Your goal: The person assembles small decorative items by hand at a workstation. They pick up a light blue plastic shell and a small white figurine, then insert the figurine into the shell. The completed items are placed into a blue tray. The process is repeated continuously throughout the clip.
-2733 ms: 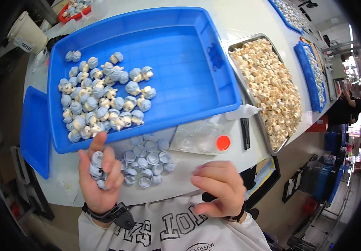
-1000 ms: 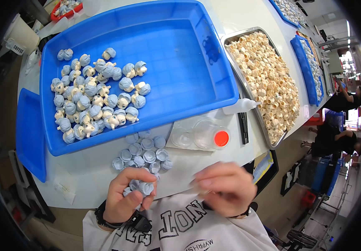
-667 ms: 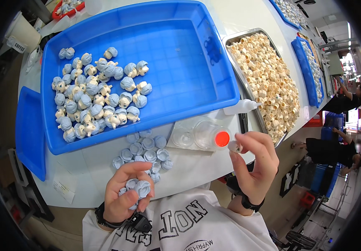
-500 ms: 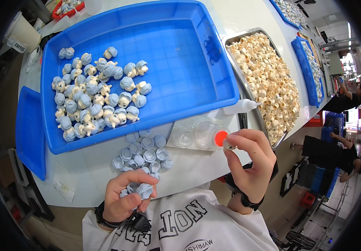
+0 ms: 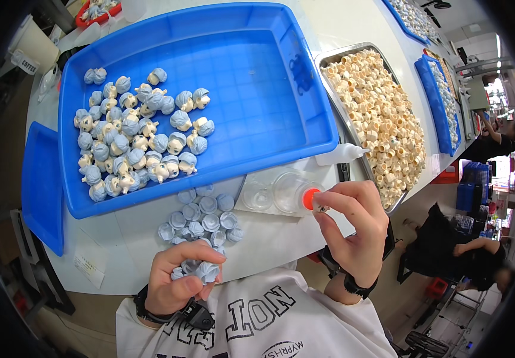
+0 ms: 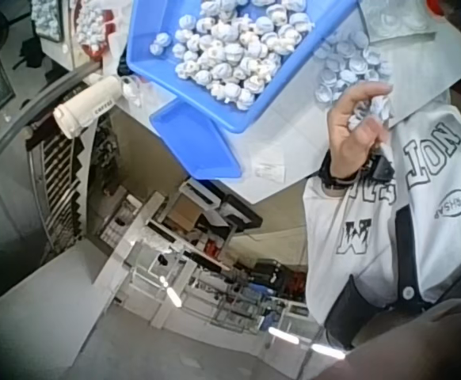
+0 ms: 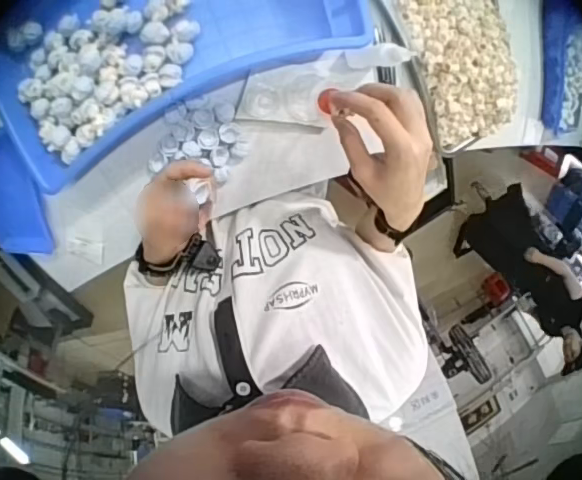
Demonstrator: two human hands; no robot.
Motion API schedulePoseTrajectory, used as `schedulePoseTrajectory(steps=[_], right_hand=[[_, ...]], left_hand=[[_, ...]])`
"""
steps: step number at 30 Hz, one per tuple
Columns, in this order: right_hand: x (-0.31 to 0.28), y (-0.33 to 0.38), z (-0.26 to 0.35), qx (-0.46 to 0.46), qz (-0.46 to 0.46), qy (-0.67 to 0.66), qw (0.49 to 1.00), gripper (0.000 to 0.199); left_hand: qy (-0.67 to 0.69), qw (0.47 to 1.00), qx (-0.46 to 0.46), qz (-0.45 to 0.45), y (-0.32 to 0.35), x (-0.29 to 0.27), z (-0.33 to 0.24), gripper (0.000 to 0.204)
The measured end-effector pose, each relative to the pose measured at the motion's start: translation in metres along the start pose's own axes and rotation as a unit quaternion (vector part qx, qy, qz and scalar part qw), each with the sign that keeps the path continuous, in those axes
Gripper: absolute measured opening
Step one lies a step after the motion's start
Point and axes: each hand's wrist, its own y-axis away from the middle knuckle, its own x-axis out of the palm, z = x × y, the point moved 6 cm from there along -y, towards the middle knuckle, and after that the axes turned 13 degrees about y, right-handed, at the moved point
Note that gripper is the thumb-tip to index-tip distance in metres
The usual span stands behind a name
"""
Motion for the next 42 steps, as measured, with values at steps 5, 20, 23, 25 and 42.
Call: schedulePoseTrajectory(steps=[5, 20, 23, 25, 42], right_hand=[[0.001, 0.0, 0.001, 0.001, 0.002, 0.004, 1.0, 0.031], [-0.001, 0.024, -0.003, 0.042, -0.092, -0.047, 0.994, 0.032], [-0.005, 0.029, 0.009, 0.007, -0.095, -0.164, 0.982, 0.033], [0.006, 0.028, 0.025, -0.052, -0.049, -0.293, 0.953, 0.033], [0.027, 0.026, 0.057, -0.125, 0.061, -0.309, 0.941, 0.037]], left_hand=[[-0.004, 1.0, -0.008, -0.007, 0.0, -0.002, 0.002, 0.041], [-0.017, 1.0, -0.009, -0.009, 0.0, 0.002, 0.004, 0.039], [-0.027, 0.999, -0.02, -0.002, -0.004, 0.005, 0.008, 0.038], [-0.053, 0.998, -0.015, -0.01, -0.003, 0.01, 0.007, 0.036], [-0.241, 0.97, 0.011, 0.031, -0.005, 0.024, -0.002, 0.039]])
